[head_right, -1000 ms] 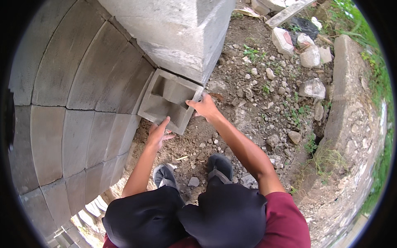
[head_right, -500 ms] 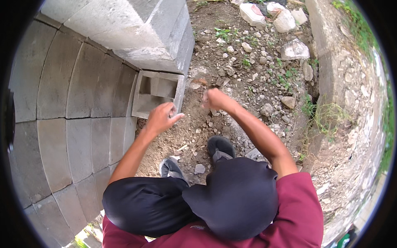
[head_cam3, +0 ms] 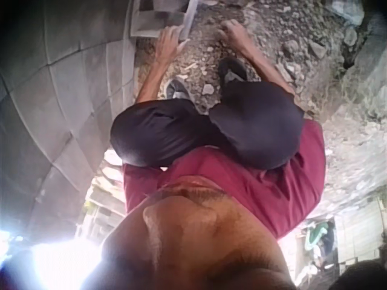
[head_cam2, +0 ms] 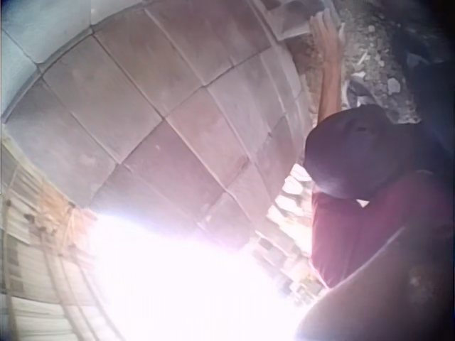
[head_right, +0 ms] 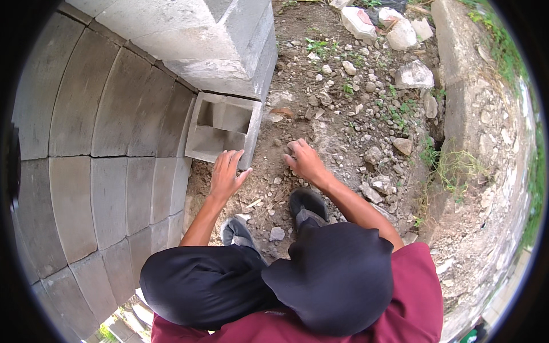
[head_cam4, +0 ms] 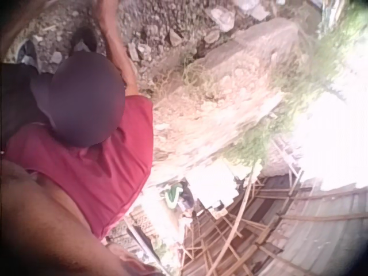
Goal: The person carries concrete blocks from a pile and stacks them into a corner of a masonry wall.
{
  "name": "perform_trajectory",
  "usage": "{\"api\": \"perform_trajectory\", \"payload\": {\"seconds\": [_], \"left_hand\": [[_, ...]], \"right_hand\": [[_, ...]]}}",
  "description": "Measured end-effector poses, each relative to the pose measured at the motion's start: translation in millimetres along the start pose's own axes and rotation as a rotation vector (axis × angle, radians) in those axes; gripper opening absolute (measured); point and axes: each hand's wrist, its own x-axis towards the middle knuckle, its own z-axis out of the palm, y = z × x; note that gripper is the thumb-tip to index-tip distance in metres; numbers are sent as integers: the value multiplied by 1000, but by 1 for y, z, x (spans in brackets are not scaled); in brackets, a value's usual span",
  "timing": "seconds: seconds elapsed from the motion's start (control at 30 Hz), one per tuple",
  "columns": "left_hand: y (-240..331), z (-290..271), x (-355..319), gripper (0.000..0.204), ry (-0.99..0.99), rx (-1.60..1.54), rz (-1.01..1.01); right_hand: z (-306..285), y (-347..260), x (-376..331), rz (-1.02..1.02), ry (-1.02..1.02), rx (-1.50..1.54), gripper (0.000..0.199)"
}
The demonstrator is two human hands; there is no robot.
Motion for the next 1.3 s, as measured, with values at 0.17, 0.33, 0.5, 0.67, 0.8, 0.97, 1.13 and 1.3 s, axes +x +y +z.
{"api": "perform_trajectory", "payload": {"seconds": [0.17,0.33,0.5,0.67,0.8,0.97,1.13,1.3], "left_hand": [[-4,2,-2,58,80,42,-10],[-7,-1,1,47,146,12,99],[-3,-8,4,42,168,-35,72],[-1,-9,8,45,179,-19,81],[1,-13,11,46,206,-50,75],[-1,-12,10,46,185,-68,58],[-5,-12,7,46,177,-48,57],[-1,-12,10,44,173,-62,58]], "right_hand": [[26,-16,1,-70,26,256,29],[59,-27,0,3,-23,268,29],[78,-39,-1,-105,54,234,25],[89,-33,12,-175,93,121,24],[93,-28,18,-204,140,99,23],[95,-26,27,-282,185,61,25],[91,-25,24,-357,204,94,26],[94,-17,27,-310,157,113,24]]}}
